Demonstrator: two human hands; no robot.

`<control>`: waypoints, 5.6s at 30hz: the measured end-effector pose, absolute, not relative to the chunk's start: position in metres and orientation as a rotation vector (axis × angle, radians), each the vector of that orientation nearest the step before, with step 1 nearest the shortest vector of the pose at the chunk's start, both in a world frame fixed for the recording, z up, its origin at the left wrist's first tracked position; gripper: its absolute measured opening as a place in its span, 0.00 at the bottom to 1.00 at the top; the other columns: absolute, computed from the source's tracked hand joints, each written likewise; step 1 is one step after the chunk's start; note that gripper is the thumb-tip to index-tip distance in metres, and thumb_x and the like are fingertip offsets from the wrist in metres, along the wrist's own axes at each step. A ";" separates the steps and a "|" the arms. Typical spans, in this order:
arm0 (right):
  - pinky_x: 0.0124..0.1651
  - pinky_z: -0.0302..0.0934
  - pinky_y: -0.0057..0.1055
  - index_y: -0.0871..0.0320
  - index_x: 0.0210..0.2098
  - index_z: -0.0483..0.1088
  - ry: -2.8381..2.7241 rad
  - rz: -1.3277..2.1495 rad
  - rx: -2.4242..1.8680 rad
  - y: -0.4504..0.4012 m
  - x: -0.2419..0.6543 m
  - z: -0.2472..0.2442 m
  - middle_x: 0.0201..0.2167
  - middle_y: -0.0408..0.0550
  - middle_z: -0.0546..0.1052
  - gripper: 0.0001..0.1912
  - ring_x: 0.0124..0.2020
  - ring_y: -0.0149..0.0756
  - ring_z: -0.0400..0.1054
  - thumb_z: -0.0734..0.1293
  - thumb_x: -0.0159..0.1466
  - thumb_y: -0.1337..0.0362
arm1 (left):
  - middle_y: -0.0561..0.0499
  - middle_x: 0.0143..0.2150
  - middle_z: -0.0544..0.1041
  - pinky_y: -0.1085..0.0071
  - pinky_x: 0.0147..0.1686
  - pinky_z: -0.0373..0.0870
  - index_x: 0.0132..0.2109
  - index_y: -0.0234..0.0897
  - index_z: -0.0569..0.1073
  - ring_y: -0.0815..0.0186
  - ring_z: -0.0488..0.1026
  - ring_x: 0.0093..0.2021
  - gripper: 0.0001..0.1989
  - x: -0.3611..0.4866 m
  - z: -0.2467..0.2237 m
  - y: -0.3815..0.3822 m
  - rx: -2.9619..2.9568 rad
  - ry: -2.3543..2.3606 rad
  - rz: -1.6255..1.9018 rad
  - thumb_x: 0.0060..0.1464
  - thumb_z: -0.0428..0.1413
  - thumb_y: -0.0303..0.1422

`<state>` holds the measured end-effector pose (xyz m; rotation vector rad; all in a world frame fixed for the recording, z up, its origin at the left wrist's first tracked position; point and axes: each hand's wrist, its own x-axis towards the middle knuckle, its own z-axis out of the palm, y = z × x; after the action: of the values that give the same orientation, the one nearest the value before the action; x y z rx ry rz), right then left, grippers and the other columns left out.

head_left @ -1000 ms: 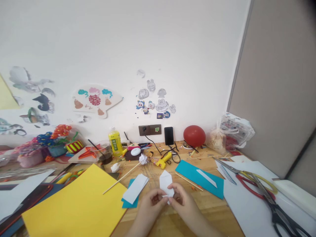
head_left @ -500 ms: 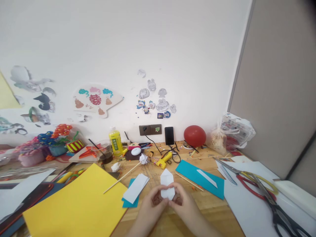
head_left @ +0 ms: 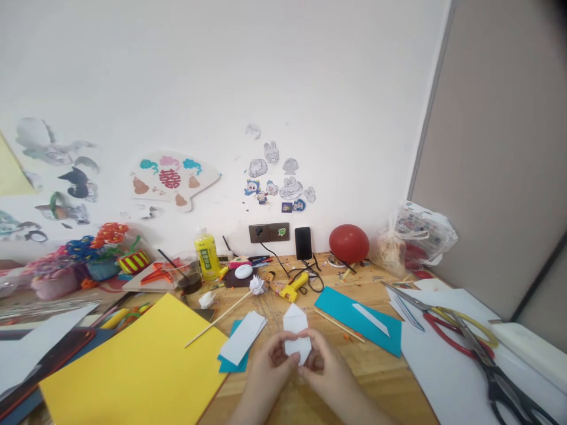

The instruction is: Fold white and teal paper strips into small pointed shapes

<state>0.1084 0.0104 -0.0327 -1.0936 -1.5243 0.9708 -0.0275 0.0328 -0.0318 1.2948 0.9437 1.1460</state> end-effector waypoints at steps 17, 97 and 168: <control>0.33 0.59 0.29 0.54 0.42 0.62 -1.600 0.929 -1.129 0.012 0.108 -0.037 0.29 0.42 0.69 0.21 0.29 0.33 0.65 0.59 0.50 0.75 | 0.52 0.28 0.73 0.71 0.32 0.64 0.32 0.35 0.69 0.64 0.70 0.32 0.10 -0.023 -0.021 0.028 1.248 0.995 1.207 0.36 0.58 0.28; 0.32 0.61 0.29 0.56 0.41 0.61 -1.466 0.994 -1.143 0.009 0.105 -0.038 0.24 0.39 0.67 0.18 0.28 0.32 0.65 0.61 0.50 0.73 | 0.58 0.18 0.68 0.75 0.22 0.60 0.27 0.36 0.67 0.69 0.67 0.20 0.09 -0.025 -0.027 0.028 1.342 1.186 1.152 0.40 0.57 0.37; 0.26 0.55 0.24 0.57 0.24 0.60 -1.424 1.163 -1.098 0.015 0.118 -0.028 0.21 0.38 0.64 0.04 0.24 0.30 0.61 0.61 0.51 0.71 | 0.59 0.21 0.65 0.74 0.24 0.59 0.36 0.37 0.65 0.69 0.65 0.22 0.11 -0.019 -0.024 0.022 1.434 1.096 1.006 0.41 0.52 0.31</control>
<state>0.1179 0.0154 -0.0279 -1.0980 -1.4238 1.1635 -0.0190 0.0220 -0.0240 1.4341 1.0960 1.0058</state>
